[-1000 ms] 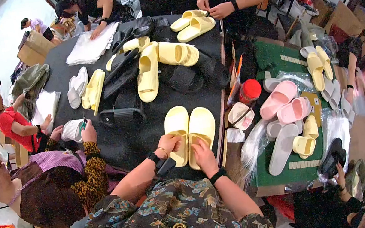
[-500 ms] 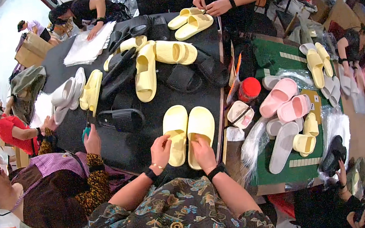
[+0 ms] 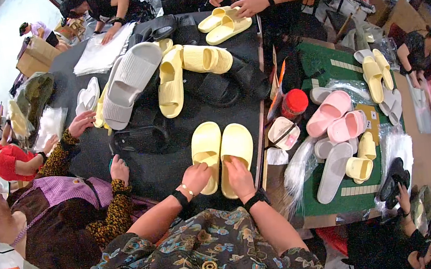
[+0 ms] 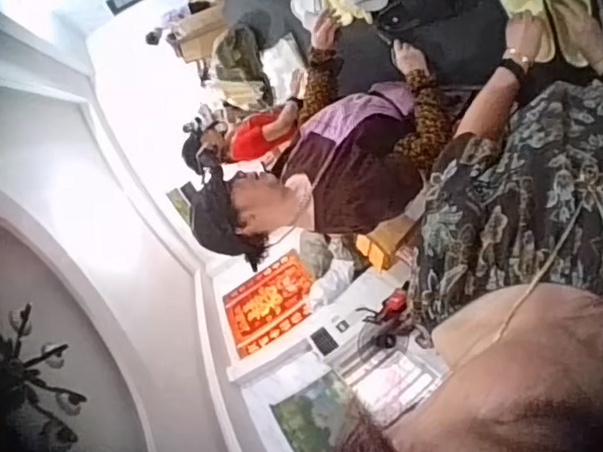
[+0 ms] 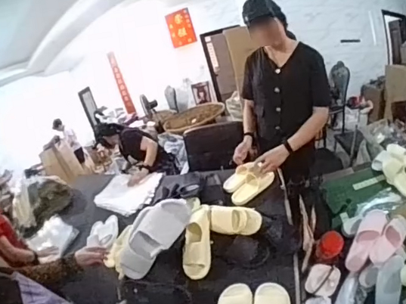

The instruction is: Inspecting and trimming loose threads from finished sandals at a shoe production table.

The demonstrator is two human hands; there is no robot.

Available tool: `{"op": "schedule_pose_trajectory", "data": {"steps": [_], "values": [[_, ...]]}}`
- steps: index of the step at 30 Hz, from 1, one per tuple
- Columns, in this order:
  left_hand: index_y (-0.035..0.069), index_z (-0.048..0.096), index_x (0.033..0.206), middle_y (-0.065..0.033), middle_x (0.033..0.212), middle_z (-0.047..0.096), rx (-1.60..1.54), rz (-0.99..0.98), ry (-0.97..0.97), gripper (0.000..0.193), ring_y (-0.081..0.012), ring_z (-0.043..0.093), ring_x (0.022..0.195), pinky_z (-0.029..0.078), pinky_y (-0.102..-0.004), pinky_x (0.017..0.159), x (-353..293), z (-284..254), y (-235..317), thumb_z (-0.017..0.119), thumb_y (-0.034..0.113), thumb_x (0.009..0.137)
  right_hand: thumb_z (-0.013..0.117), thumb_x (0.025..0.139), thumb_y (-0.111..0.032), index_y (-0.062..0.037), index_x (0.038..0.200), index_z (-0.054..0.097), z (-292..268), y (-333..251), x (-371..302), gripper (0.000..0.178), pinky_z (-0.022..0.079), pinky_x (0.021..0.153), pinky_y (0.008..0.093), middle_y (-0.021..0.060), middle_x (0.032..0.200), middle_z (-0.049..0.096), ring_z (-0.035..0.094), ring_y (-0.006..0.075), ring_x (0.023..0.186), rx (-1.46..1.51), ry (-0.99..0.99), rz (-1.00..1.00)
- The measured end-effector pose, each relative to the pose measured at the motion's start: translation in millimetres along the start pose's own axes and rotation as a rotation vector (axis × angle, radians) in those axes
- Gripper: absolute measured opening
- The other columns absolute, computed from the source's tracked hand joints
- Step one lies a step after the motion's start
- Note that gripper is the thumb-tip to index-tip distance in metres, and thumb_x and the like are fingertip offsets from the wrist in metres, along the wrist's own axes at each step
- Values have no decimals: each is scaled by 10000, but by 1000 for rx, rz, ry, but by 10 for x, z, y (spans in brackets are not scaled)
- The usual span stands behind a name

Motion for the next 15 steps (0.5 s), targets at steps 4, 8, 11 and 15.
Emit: {"op": "schedule_pose_trajectory", "data": {"steps": [4,8,11,15], "values": [[101,589,717,-60,706,549,28,-65,28,70,-233,604,634,500,-346,544,114,67,-29,588,163,749,528,804,-14,0,1074,592,-94,-70,-2,278,468,884,377,189,1140,561,559,327,1038,25,2,-13],[101,585,715,-71,709,579,3,-209,49,146,-236,618,626,511,-350,544,210,52,-80,591,209,813,546,774,-13,-8,1048,595,-222,-186,32,279,445,895,394,169,1123,560,549,326,1027,26,40,-95],[93,592,727,-75,733,594,-39,-259,79,166,-242,620,632,518,-349,554,236,43,-114,593,227,825,550,754,-7,-10,1011,602,-316,-286,51,262,451,863,391,151,1062,566,556,316,978,2,45,-130],[91,618,759,-72,756,606,-68,-313,90,154,-254,621,637,522,-351,561,283,15,-90,603,232,819,557,734,-6,-14,979,610,-243,-209,6,251,456,839,385,142,1013,564,554,308,945,61,43,-93]]}}
Point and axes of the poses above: each hand's wrist, its own x-axis towards the middle knuckle, its own z-axis out of the palm, y = z × x, the point moved 7 cm from there along x, towards the middle knuckle
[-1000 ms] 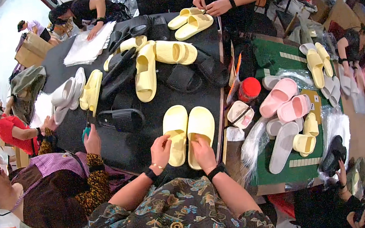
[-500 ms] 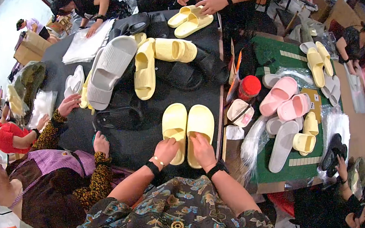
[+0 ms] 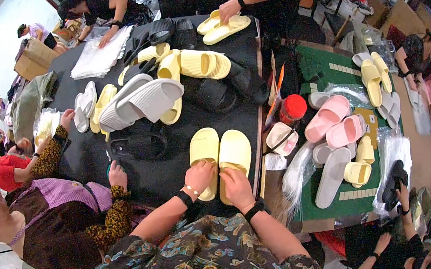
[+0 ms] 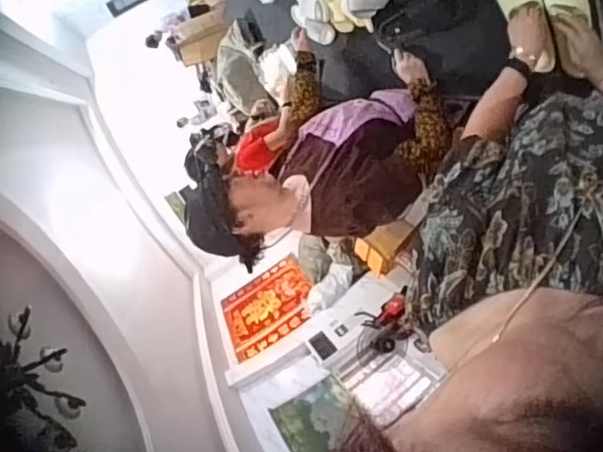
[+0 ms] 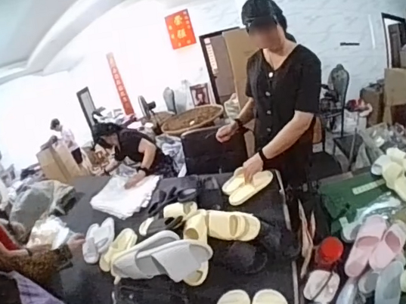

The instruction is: Inspecting and trimming loose threads from finished sandals at a shoe production table.

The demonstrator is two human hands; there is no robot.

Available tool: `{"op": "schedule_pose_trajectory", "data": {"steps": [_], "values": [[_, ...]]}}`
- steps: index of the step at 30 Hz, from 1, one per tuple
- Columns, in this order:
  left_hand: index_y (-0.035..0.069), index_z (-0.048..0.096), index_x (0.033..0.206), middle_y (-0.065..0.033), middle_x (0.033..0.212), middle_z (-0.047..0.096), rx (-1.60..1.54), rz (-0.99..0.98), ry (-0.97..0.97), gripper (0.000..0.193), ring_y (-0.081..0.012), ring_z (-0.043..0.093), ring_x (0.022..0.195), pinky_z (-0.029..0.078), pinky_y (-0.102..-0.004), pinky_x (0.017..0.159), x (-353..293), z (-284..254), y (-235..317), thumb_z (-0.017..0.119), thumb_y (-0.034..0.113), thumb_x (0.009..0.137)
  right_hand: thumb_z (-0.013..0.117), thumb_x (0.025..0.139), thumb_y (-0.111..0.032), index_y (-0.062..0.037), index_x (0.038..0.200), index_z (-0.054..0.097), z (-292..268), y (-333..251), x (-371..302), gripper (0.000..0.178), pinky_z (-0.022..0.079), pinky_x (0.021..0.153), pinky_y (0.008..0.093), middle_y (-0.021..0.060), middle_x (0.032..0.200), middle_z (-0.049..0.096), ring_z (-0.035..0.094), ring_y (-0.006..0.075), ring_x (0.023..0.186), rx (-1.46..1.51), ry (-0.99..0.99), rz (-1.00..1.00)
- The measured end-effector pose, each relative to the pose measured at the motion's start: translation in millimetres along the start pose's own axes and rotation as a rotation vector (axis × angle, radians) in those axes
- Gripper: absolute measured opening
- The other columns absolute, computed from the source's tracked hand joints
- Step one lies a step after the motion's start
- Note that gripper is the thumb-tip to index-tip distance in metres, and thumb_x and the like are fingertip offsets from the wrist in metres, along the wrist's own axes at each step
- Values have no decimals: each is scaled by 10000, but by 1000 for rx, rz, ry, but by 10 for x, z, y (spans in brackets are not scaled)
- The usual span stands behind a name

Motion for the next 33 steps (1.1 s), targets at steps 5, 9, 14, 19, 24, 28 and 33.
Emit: {"op": "schedule_pose_trajectory", "data": {"steps": [5,9,14,19,24,28,33], "values": [[100,649,802,-71,757,607,-80,-9,23,131,-267,616,637,524,-356,573,1,-60,-33,618,227,806,584,721,-16,-23,943,608,-78,5,52,224,479,771,366,116,966,576,579,282,873,13,10,2],[97,642,798,-72,749,605,-87,-35,6,121,-266,616,640,522,-358,570,-19,-31,-74,627,217,799,594,724,-19,-20,935,602,-57,3,76,211,486,745,355,107,932,577,587,274,840,22,-50,9],[88,625,799,-72,744,600,-118,-20,51,113,-260,614,639,517,-359,561,-18,-70,-60,637,201,794,577,754,-18,1,1008,585,102,146,-26,255,479,794,379,143,987,559,578,315,905,51,-94,169],[100,611,864,-61,725,584,-123,48,36,97,-239,608,623,508,-342,539,-22,-129,1,609,175,802,521,789,-17,63,1092,541,204,107,80,313,453,850,395,201,1086,531,538,356,1000,-11,-77,122],[120,598,912,-40,728,575,-103,205,50,115,-212,606,627,502,-320,529,-47,-131,118,585,157,804,489,803,-24,82,1126,519,261,130,74,342,441,863,408,218,1139,517,522,376,1024,-20,-158,176],[123,601,917,-35,762,584,-122,150,47,130,-213,611,655,503,-320,541,-9,-110,91,605,162,793,504,786,-35,54,1101,547,132,61,98,330,447,829,416,209,1133,525,535,369,994,-71,-153,126],[125,602,916,-41,784,589,-172,129,68,138,-219,613,673,505,-334,550,-25,-99,57,622,166,786,565,753,-62,-7,997,604,-203,-73,309,253,458,779,401,148,1029,576,559,333,926,-27,-141,49]]}}
Point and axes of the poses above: each hand's wrist, its own x-axis towards the middle knuckle, its own z-axis out of the palm, y = z × x, the point moved 7 cm from there along x, towards the middle knuckle
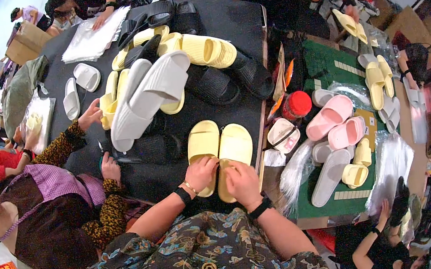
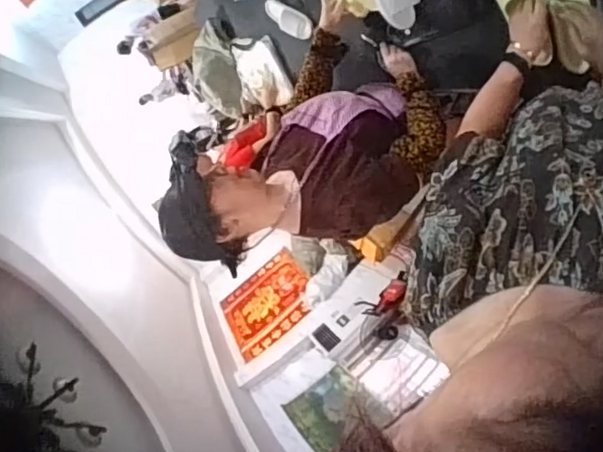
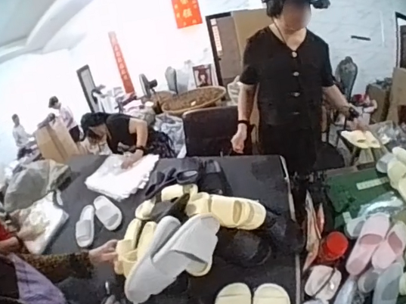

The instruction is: Inspecting and trimming loose threads from finished sandals at a shoe production table.

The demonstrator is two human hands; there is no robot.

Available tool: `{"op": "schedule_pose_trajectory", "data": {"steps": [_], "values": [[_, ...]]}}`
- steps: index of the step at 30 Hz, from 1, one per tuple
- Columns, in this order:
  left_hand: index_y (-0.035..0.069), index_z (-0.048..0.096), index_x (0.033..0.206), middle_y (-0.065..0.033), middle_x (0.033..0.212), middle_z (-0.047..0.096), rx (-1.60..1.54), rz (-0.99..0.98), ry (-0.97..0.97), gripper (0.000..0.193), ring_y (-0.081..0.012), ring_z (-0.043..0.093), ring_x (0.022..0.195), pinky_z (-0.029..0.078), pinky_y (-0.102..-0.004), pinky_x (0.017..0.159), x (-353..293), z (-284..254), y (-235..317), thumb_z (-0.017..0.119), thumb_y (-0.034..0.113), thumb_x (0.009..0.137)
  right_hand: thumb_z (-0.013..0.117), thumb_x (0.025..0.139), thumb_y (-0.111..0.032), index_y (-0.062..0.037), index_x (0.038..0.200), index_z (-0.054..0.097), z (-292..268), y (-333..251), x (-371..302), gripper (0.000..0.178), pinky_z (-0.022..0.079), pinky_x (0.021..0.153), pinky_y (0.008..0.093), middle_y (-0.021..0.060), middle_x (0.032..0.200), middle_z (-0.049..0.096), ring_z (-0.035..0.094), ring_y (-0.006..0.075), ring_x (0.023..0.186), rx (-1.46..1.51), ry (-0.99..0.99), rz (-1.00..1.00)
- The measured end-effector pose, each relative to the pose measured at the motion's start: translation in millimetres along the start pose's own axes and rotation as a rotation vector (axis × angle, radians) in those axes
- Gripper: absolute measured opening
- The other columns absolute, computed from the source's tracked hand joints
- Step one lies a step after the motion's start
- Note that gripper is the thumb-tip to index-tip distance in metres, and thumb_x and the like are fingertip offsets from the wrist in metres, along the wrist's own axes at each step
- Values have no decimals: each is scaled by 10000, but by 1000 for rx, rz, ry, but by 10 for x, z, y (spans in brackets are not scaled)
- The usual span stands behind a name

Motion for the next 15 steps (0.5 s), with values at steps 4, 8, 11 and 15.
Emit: {"op": "schedule_pose_trajectory", "data": {"steps": [4,8,11,15], "values": [[122,606,905,-49,788,588,-3,-16,9,122,-231,613,686,505,-348,559,32,-10,10,617,156,789,603,731,-80,-52,945,626,-114,390,364,217,462,747,401,114,933,581,560,312,869,32,154,85],[117,608,897,-54,785,588,-12,17,44,114,-238,613,690,504,-352,564,39,-38,-9,612,152,789,617,720,-104,-85,972,647,96,663,868,254,472,749,417,147,930,573,558,329,874,-32,104,103],[109,609,902,-64,786,591,-28,1,44,118,-249,612,696,504,-363,574,14,-88,-27,588,153,795,632,709,-136,-98,999,656,425,738,1112,294,478,758,424,174,932,577,561,346,878,-190,-110,158],[76,586,952,-119,828,580,-128,-14,-104,174,-304,597,790,488,-395,692,-23,120,-70,514,144,809,629,718,-186,-65,844,686,608,972,1186,184,482,725,459,204,877,587,581,373,847,-195,-154,251]]}}
Point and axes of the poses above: each hand's wrist, its own x-axis towards the middle knuckle, its own z-axis out of the palm, y = z × x, the point moved 7 cm from there along x, towards the middle knuckle
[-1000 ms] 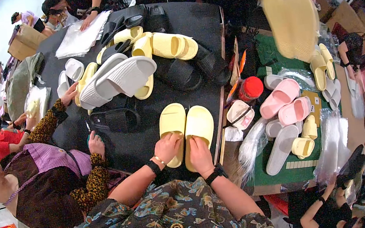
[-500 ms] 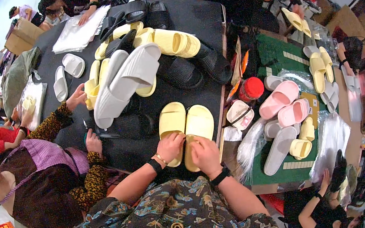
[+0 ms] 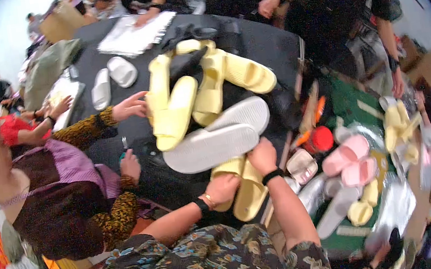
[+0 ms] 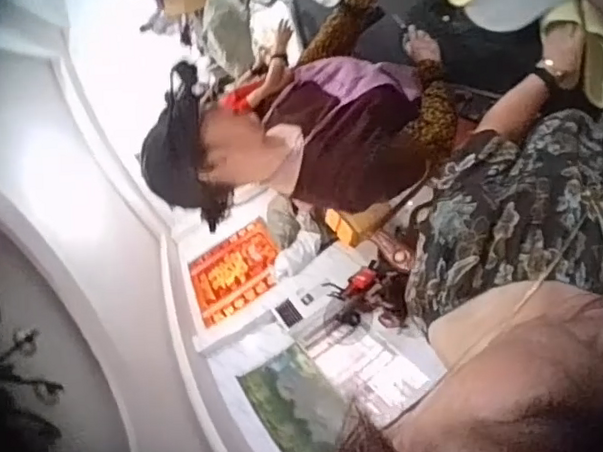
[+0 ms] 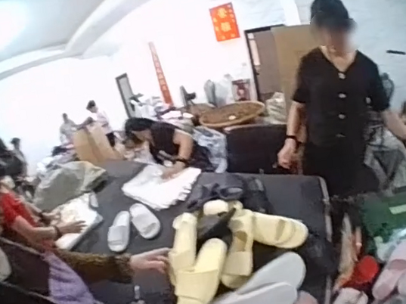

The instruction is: Inspecting and trimming loose threads from finished sandals at a shoe production table.

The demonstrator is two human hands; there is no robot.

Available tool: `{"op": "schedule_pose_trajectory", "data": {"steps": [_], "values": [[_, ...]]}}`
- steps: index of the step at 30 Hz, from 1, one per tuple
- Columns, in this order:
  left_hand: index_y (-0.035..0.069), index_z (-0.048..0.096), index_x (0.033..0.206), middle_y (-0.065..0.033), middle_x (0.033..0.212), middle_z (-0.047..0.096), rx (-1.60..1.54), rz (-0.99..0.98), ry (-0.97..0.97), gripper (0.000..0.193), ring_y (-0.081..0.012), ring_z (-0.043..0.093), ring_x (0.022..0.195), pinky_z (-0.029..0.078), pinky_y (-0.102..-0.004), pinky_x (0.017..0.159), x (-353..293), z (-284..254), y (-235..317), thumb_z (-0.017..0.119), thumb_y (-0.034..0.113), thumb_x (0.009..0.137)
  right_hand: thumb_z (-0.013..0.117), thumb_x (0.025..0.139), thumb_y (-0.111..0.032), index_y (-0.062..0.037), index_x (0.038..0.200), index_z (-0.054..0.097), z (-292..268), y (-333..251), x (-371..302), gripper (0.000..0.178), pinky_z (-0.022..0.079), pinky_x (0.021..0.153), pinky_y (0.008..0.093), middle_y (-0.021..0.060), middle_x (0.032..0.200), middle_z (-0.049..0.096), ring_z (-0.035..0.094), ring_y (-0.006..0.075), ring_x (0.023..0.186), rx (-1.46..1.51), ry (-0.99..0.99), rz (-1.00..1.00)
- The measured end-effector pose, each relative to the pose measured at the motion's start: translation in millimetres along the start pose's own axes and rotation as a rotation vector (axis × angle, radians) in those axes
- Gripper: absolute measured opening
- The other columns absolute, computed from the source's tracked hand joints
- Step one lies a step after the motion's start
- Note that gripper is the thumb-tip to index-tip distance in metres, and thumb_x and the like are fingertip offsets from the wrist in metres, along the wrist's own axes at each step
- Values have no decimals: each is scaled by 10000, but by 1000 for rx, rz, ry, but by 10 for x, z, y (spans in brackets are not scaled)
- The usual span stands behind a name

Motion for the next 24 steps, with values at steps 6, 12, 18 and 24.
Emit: {"op": "schedule_pose_trajectory", "data": {"steps": [6,12,18,24], "values": [[58,571,962,-106,833,575,48,48,36,193,-274,594,798,488,-374,693,-41,-37,89,498,148,808,596,719,-133,-37,764,671,30,-89,-63,130,479,709,474,196,840,583,587,374,789,-72,-34,-65],[91,605,890,-83,747,573,-1,-19,223,112,-277,598,697,494,-373,587,-64,-467,269,594,142,791,558,724,-98,-30,738,630,16,-215,-422,100,473,726,453,186,833,574,567,366,804,94,-36,-154],[55,600,930,-133,877,582,-90,-74,270,139,-318,567,866,468,-399,764,-7,-635,266,605,87,795,598,731,-61,-20,851,590,-30,-428,-1003,127,448,728,429,152,822,571,553,348,833,327,-13,-330],[52,574,1049,-148,987,597,-212,-133,47,267,-336,547,942,451,-417,815,48,-427,254,596,74,783,551,824,-52,3,880,581,-422,-387,-1142,84,460,647,344,157,783,604,600,289,720,710,68,41]]}}
Point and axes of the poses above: each hand's wrist, its own x-axis towards the middle knuckle, its own z-axis out of the palm, y = z × x, the point moved 7 cm from there along x, towards the middle knuckle
